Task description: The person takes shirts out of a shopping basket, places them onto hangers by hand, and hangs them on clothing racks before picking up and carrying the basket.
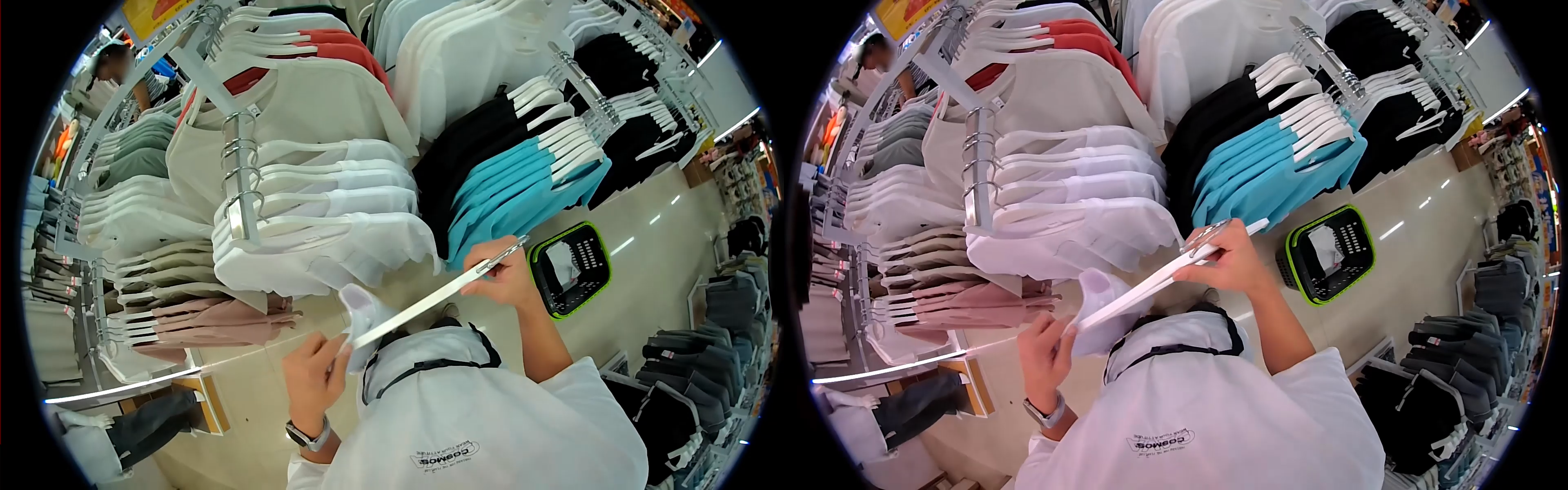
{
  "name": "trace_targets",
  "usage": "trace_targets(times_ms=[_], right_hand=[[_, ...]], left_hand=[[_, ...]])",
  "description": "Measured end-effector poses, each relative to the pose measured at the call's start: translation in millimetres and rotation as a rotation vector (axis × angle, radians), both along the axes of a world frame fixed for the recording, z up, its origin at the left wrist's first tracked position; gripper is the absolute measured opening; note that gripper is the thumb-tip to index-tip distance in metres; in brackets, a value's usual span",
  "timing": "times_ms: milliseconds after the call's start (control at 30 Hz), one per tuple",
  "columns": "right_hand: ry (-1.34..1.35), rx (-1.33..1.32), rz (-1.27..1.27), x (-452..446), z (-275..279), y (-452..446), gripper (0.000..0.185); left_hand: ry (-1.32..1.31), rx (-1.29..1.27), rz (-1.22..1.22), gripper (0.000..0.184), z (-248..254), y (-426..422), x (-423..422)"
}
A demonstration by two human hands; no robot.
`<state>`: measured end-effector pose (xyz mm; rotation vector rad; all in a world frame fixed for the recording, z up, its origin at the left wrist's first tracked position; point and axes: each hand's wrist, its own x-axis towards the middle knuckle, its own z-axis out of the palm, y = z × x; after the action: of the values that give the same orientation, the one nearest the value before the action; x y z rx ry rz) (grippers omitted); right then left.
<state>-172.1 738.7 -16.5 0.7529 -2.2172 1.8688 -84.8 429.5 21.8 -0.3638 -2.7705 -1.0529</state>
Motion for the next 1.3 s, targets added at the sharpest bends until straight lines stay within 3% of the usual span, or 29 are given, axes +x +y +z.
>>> trace_targets(times_ms=[167,367,500,600,833,1000,1100,1233,1300], right_hand=[[-0.046,0.000,0.042,-0.4,1.3,5.9,0.032],[-0.122,0.028,0.000,12.9,11.1,-17.1,0.027],[-0.126,-0.002,0.044,22.8,5.4,-35.9,0.025],[-0.148,-0.109,0.018,23.5,-8.5,-33.9,0.025],[-0.188,-0.090,0.030,26.8,-15.5,-36.9,0.023],[0.293,0.099,-0.497,35.2,4.5,-57.9,0.020],[0.292,0.144,-0.223,49.3,3.8,-52.1,0.027],[-0.329,-0.061,0.305,69.9,2.5,-87.9,0.033],[-0.360,-0.064,0.328,71.9,-1.5,-92.8,0.038]], left_hand=[[0.272,-0.031,-0.146,0.005,13.8,24.6,-14.4],[0.051,-0.017,0.012,0.011,19.2,56.6,-13.3],[0.083,0.056,0.018,0.011,22.7,82.1,-13.9],[0.071,-0.063,-0.059,0.016,25.2,79.3,-15.8],[-0.002,-0.304,-0.116,0.031,21.6,71.0,-12.5],[-0.010,-0.292,-0.037,0.030,12.6,66.0,-16.5],[0.011,-0.259,0.021,0.029,15.9,61.8,-18.2],[0.046,-0.182,0.008,0.028,14.7,60.2,-19.6],[0.049,-0.173,0.011,0.027,12.3,54.9,-17.6]])
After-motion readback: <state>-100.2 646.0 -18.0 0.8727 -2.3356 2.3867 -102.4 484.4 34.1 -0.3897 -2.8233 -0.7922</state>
